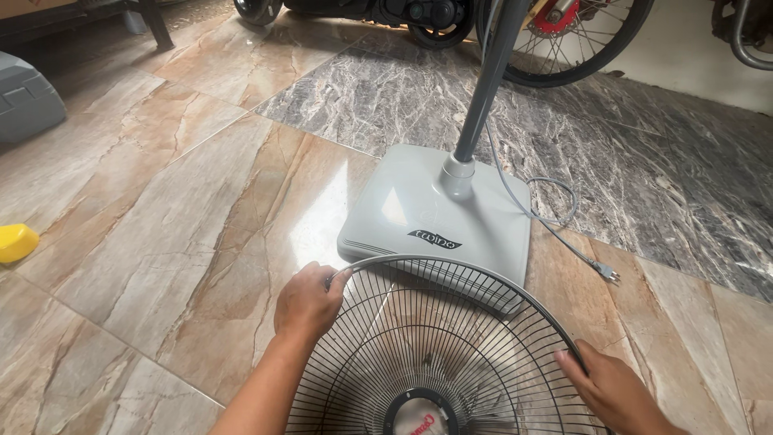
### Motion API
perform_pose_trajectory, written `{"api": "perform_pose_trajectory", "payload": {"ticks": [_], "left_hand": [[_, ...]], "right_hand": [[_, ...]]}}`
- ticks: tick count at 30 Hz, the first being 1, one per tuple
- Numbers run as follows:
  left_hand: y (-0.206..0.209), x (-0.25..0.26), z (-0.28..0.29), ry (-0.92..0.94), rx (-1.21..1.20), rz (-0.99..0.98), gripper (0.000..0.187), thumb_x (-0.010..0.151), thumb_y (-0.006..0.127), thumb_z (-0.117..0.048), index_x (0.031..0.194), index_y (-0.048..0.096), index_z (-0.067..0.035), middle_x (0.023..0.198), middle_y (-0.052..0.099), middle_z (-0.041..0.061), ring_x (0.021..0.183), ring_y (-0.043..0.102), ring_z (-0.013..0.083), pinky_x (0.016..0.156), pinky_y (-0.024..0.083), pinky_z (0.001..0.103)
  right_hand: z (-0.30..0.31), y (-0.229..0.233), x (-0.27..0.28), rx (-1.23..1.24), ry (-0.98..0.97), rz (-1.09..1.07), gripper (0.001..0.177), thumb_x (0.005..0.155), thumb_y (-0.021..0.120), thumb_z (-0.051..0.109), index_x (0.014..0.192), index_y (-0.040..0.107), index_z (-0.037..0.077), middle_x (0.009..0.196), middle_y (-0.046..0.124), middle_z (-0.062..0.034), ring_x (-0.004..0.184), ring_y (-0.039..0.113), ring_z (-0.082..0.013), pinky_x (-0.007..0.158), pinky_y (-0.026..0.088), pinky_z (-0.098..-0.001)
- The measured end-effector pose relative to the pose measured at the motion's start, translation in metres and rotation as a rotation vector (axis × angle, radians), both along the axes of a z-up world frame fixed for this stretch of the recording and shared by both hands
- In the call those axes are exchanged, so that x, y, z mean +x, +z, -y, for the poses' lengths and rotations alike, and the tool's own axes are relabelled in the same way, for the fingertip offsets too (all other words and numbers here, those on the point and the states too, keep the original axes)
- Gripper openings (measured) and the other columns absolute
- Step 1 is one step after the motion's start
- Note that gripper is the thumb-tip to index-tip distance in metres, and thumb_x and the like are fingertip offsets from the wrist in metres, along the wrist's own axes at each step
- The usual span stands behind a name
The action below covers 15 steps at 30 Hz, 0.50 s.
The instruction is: The person reassembles an electric fan by attaching the front grille to the fan head. They use a screwdriver to tighten the screws securing the grille in place.
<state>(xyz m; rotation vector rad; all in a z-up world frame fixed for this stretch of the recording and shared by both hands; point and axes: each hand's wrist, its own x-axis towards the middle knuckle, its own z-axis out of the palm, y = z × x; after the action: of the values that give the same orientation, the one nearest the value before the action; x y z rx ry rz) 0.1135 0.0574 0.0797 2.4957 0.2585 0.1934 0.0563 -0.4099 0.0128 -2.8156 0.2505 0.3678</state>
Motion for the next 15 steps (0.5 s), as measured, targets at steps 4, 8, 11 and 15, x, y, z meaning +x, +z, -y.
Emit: {"api": "perform_pose_trajectory", "payload": {"ticks": [4, 8, 11, 15], "left_hand": [[0.002, 0.0, 0.002, -0.002, 0.035, 0.012, 0.042, 0.095, 0.056, -0.051, 0.092, 0.078, -0.015, 0.1, 0.07, 0.007, 0.097, 0.066, 0.0317, 0.084, 0.051, 0.046], [0.008, 0.001, 0.004, 0.028, 0.034, -0.106, 0.044, 0.097, 0.054, -0.052, 0.094, 0.078, -0.014, 0.101, 0.071, 0.006, 0.096, 0.068, 0.0288, 0.084, 0.052, 0.044], [0.011, 0.003, 0.005, 0.032, 0.032, -0.086, 0.042, 0.095, 0.058, -0.05, 0.094, 0.079, -0.014, 0.101, 0.071, 0.007, 0.095, 0.068, 0.0292, 0.084, 0.053, 0.044], [0.013, 0.009, 0.008, -0.006, 0.052, -0.074, 0.041, 0.091, 0.063, -0.051, 0.091, 0.08, -0.014, 0.098, 0.072, 0.009, 0.092, 0.069, 0.0295, 0.081, 0.054, 0.044]], "right_hand": [[-0.025, 0.011, -0.003, -0.03, -0.151, 0.152, 0.054, 0.1, 0.031, 0.057, 0.112, 0.069, 0.02, 0.09, 0.076, -0.0181, 0.094, 0.071, -0.0403, 0.087, 0.056, -0.0485], [-0.03, 0.013, 0.0, -0.119, -0.214, 0.056, 0.059, 0.104, 0.028, 0.059, 0.11, 0.072, 0.021, 0.093, 0.08, -0.0158, 0.098, 0.074, -0.0371, 0.092, 0.057, -0.0475], [-0.029, 0.004, -0.001, -0.117, -0.235, 0.097, 0.059, 0.103, 0.03, 0.06, 0.111, 0.074, 0.022, 0.097, 0.08, -0.0143, 0.101, 0.074, -0.0364, 0.093, 0.057, -0.0467], [-0.024, -0.009, 0.0, -0.094, -0.285, 0.112, 0.058, 0.102, 0.032, 0.06, 0.116, 0.073, 0.022, 0.1, 0.08, -0.0149, 0.103, 0.074, -0.0362, 0.094, 0.057, -0.0463]]}}
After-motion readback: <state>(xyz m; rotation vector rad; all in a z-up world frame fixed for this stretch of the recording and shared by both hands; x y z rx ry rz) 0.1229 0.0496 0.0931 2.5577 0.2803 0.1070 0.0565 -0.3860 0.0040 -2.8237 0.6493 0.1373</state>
